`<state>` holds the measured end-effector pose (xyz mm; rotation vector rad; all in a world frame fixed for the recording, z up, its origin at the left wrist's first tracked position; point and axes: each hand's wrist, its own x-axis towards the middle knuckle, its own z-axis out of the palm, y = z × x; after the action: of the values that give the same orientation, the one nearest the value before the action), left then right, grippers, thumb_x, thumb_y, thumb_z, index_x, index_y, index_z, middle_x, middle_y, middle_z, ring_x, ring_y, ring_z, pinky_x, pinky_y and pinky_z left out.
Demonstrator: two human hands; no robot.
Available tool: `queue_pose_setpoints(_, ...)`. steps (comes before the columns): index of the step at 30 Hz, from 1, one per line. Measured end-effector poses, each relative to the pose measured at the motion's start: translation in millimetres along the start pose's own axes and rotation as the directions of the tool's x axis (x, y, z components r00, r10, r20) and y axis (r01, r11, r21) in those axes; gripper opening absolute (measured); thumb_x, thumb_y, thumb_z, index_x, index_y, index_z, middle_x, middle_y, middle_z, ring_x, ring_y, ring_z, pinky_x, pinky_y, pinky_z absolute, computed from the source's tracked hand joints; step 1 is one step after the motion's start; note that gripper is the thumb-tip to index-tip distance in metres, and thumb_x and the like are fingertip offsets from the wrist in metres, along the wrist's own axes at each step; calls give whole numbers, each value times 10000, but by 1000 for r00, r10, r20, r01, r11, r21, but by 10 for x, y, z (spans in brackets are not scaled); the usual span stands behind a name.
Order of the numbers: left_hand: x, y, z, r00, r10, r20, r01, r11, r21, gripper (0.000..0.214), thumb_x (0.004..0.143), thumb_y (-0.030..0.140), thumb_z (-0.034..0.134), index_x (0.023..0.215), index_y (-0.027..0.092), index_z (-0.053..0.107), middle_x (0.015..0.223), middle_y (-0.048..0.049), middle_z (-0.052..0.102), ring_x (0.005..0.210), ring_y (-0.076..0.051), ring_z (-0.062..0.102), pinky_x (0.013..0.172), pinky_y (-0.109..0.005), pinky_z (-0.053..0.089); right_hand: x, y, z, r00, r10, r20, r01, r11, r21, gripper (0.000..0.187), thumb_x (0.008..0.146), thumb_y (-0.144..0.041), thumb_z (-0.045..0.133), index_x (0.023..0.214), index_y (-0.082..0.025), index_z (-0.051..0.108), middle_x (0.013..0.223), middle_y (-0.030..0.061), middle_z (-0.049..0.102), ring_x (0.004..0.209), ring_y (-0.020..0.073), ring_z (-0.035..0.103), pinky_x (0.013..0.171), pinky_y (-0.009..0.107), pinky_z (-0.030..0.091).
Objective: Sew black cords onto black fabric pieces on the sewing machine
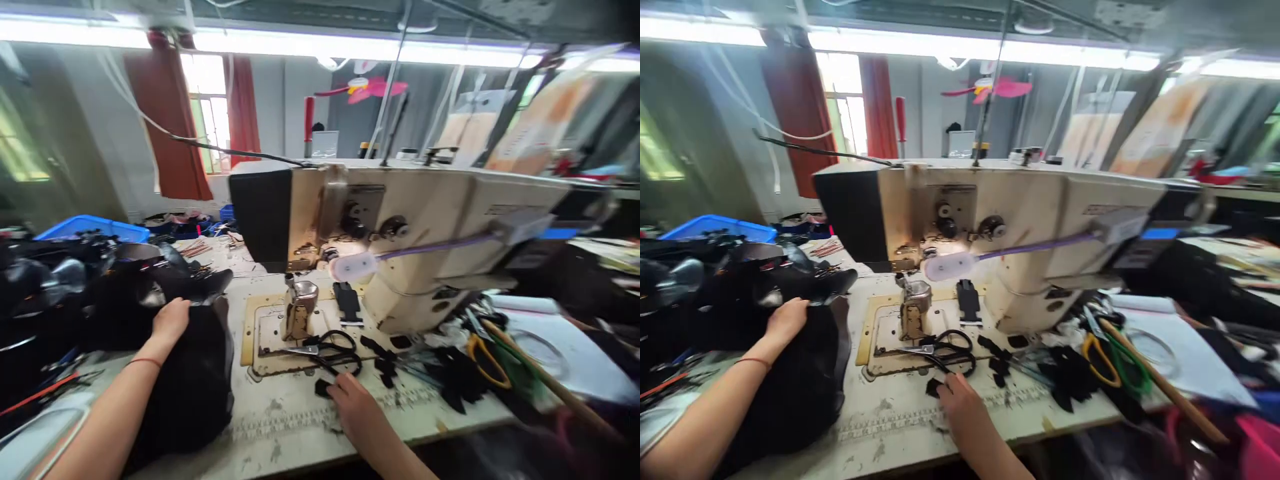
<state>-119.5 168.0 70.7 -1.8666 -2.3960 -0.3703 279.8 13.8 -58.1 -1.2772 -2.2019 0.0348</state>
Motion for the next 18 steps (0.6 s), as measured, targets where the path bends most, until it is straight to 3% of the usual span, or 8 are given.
queue_pose_setpoints(2, -5, 44, -124, 999, 1, -37, -1, 1000, -10, 312, 941, 221, 416, 1032, 118, 696, 1068, -119, 681, 841, -249, 668, 728, -383, 530, 50, -34, -234, 965, 262, -8, -240, 896, 373, 263, 792, -22, 464, 872, -173, 663, 843, 71, 590, 777, 196, 586, 732, 321, 515)
queue_pose_setpoints(4, -147, 186, -227, 990, -7, -144, 3, 1000, -27, 383, 919, 292, 405, 1101, 101, 683, 1255, -167, 588, 1024, -310, 619, 806, -409, 515, 86, -57, -378, 841, 541, 32, -418, 609, 674, 99, 759, -135, 573, 809, -173, 649, 799, 42, 569, 738, 177, 566, 707, 305, 501)
queue_pose_setpoints(6, -503, 461, -240, 971, 74, -225, -122, 971, -204, 391, 849, 385, 454, 1025, 160, 723, 1091, -114, 660, 951, -276, 633, 789, -374, 527, 117, -119, -402, 729, 675, 115, -469, 370, 802, 78, 742, -237, 607, 790, -176, 606, 725, 9, 549, 648, 153, 555, 638, 294, 501)
queue_pose_setpoints(8, -1027, 841, -143, 932, 349, -103, -338, 729, -595, 399, 768, 524, 553, 1003, 253, 727, 920, -37, 730, 798, -219, 672, 693, -292, 552, 155, -249, -346, 698, 694, 176, -475, 265, 839, 188, 776, -351, 589, 850, -179, 572, 693, -8, 553, 575, 139, 560, 573, 290, 510)
queue_pose_setpoints(11, -1766, 1414, 118, 835, 530, 148, -139, 464, -875, 432, 714, 482, 682, 1076, 248, 689, 786, -22, 747, 675, -199, 690, 623, -265, 567, 199, -522, -264, 696, 683, 222, -429, 147, 891, 340, 773, -491, 638, 887, -177, 574, 730, 1, 578, 590, 134, 579, 570, 285, 524)
queue_pose_setpoints(13, -2031, 1676, 283, 855, 473, 212, 39, 350, -936, 429, 695, 489, 724, 1026, 225, 655, 725, -24, 727, 652, -205, 691, 598, -263, 568, 186, -662, -267, 715, 656, 240, -337, 23, 941, 406, 749, -549, 688, 879, -174, 601, 767, 0, 568, 596, 114, 572, 594, 275, 522)
queue_pose_setpoints(16, -2115, 1884, 445, 846, 470, 250, 140, 258, -956, 424, 660, 503, 770, 958, 235, 634, 653, -6, 685, 606, -200, 668, 565, -254, 557, 81, -625, -384, 743, 632, 222, -274, -16, 962, 413, 690, -542, 756, 855, -187, 624, 797, -11, 558, 591, 108, 586, 584, 264, 522)
queue_pose_setpoints(18, -2114, 1976, 499, 825, 516, 231, 116, 245, -963, 412, 675, 523, 755, 965, 251, 647, 645, -1, 667, 580, -186, 638, 531, -240, 530, -37, -366, -557, 724, 673, 153, -381, 205, 901, 305, 736, -466, 724, 851, -194, 650, 761, -10, 585, 578, 125, 602, 555, 262, 524)
